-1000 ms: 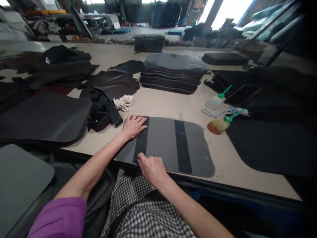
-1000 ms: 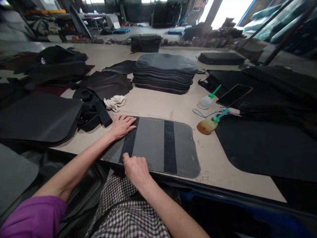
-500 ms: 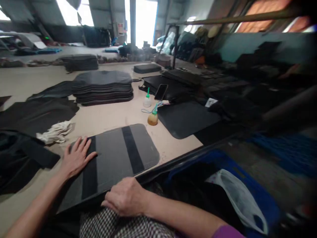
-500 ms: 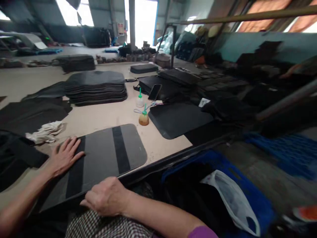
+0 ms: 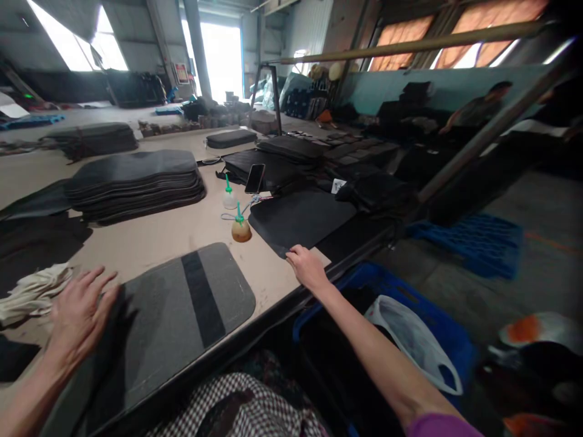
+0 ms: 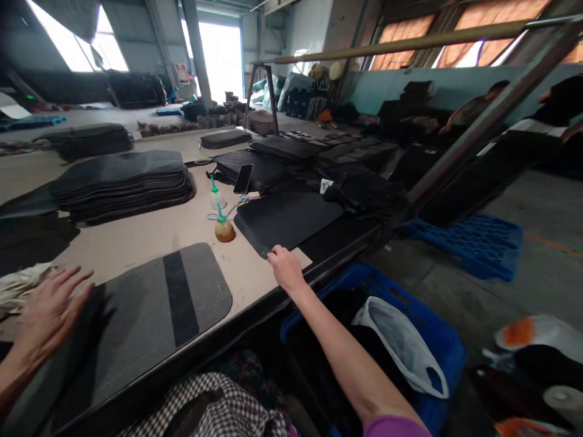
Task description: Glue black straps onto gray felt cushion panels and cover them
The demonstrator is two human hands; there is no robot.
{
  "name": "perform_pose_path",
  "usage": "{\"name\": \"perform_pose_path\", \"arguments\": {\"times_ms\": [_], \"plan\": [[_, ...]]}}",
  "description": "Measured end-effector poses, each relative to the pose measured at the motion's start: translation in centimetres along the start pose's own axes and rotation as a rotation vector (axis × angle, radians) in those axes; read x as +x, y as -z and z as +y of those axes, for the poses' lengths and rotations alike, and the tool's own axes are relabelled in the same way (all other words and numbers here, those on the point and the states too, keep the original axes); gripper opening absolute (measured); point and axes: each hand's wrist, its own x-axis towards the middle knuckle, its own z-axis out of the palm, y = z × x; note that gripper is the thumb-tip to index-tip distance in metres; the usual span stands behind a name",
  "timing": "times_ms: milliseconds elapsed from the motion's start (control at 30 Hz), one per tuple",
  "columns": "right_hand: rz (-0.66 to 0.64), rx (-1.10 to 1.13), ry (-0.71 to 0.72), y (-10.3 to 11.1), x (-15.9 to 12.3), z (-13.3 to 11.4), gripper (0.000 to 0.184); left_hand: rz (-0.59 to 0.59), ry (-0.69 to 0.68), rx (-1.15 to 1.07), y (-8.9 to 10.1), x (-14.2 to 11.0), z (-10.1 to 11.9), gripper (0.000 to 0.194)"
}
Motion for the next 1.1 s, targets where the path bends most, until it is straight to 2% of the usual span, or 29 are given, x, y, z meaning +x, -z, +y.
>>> {"name": "perform_pose_path", "arguments": {"times_ms": [67,200,333,533,700,867,967,1100], "plan": [[-0.014,-0.01,-0.004,-0.2,0.1,-0.1,0.023,0.037,-0.028,0.015,-0.1,0.3,2.7,0.044],[-0.001,-0.001,-0.042,0.1,1.3,0.8,0.024,0.02,-0.111,-0.028,-1.4,0.7,7.2,0.044],[0.01,-0.005,-0.095,0.4,3.3,2.3,0.034,0.001,-0.202,-0.127,-2.5,1.2,10.4,0.038],[-0.109,-0.014,-0.071,0.2,5.0,2.4,0.024,-0.033,-0.257,-0.227,-3.1,1.6,14.5,0.031],[-0.178,-0.052,-0.051,0.7,5.6,2.2,0.029,-0.063,-0.269,-0.272,-3.5,1.5,16.7,0.028],[-0.184,-0.077,0.017,0.8,5.9,2.0,0.028,-0.076,-0.273,-0.316,-3.4,1.4,18.1,0.026],[-0.182,-0.043,0.152,0.8,4.8,2.0,0.03,-0.083,-0.264,-0.333,-2.9,1.1,18.3,0.025],[-0.208,0.022,0.366,0.8,2.1,3.0,0.056,-0.112,-0.242,-0.365,-2.5,0.4,17.9,0.025]]}}
